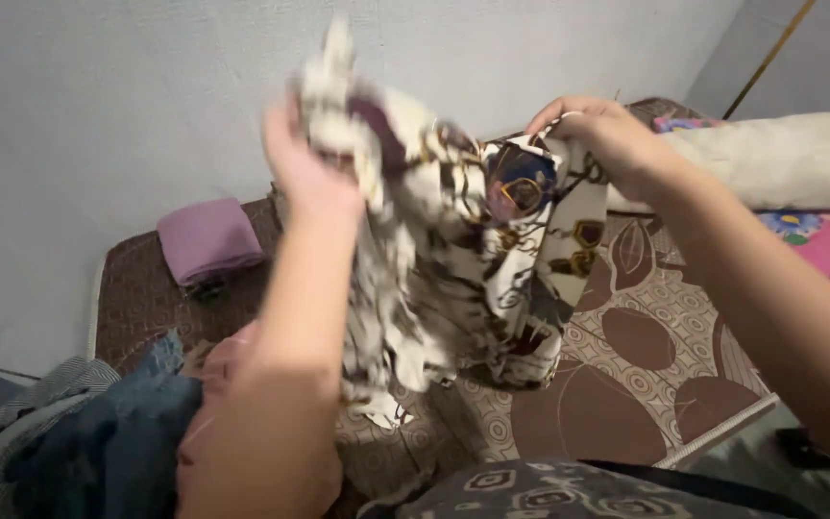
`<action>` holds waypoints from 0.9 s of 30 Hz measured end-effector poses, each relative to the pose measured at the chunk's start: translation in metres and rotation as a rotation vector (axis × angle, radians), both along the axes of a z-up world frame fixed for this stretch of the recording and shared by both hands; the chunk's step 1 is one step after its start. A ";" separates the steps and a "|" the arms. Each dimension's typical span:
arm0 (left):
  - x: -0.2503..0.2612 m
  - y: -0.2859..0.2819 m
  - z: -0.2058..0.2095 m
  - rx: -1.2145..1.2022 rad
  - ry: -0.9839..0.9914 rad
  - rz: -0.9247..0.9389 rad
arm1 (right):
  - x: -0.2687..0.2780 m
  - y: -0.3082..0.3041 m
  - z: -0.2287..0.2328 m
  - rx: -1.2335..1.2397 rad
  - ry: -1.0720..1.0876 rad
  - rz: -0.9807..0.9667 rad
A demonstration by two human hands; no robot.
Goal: Folding a patterned blouse on a bed.
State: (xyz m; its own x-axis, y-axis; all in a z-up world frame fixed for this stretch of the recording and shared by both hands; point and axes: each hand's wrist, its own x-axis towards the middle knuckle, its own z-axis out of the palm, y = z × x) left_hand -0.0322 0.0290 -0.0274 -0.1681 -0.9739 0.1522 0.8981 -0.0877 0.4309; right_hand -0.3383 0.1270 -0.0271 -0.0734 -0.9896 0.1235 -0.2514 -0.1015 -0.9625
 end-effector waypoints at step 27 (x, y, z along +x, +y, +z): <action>-0.004 0.049 0.012 -0.270 -0.650 -0.448 | 0.073 -0.005 -0.045 0.665 -0.395 0.127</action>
